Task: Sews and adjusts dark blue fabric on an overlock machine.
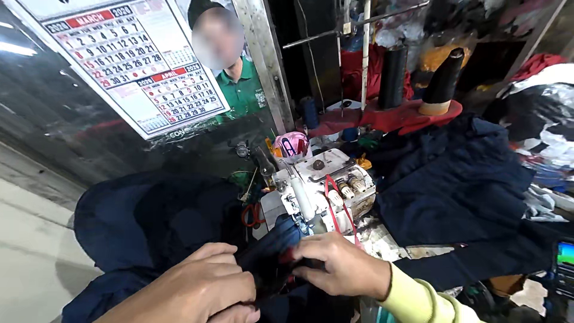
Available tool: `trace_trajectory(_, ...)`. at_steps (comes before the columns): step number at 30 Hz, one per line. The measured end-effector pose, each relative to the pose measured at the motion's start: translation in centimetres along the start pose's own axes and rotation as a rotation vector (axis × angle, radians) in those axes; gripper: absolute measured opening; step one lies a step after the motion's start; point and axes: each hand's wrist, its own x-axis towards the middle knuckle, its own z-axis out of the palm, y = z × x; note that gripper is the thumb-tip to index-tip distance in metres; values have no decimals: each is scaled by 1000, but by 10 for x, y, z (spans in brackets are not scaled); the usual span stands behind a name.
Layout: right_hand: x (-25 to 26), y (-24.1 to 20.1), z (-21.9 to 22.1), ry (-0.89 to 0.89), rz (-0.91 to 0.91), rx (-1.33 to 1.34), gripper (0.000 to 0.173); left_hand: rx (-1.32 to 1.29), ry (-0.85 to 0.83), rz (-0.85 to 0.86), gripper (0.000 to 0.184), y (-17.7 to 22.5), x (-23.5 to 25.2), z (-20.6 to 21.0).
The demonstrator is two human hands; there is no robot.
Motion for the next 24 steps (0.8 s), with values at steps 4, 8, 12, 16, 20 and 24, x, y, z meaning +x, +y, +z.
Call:
trace_trajectory(4,-38,-6,1,36,43,-4,21,-34,66,-44,29,-5,-8,-5)
trace_trajectory(8,-70,-21,30,241,23,-237,19,100,246,15,32,-27,3,1)
trace_trajectory(12,-69,-12,28,248,197,-130,21,252,289,-79,35,-40,26,11)
trace_trajectory(16,-59,-5,12,73,246,203,27,168,326,-284,30,-70,64,66)
trace_trajectory(20,-82,-27,-2,131,304,199,25,-79,484,-308,30,-59,69,122)
trace_trajectory(24,-124,0,16,159,442,321,21,-137,720,-329,21,-37,81,183)
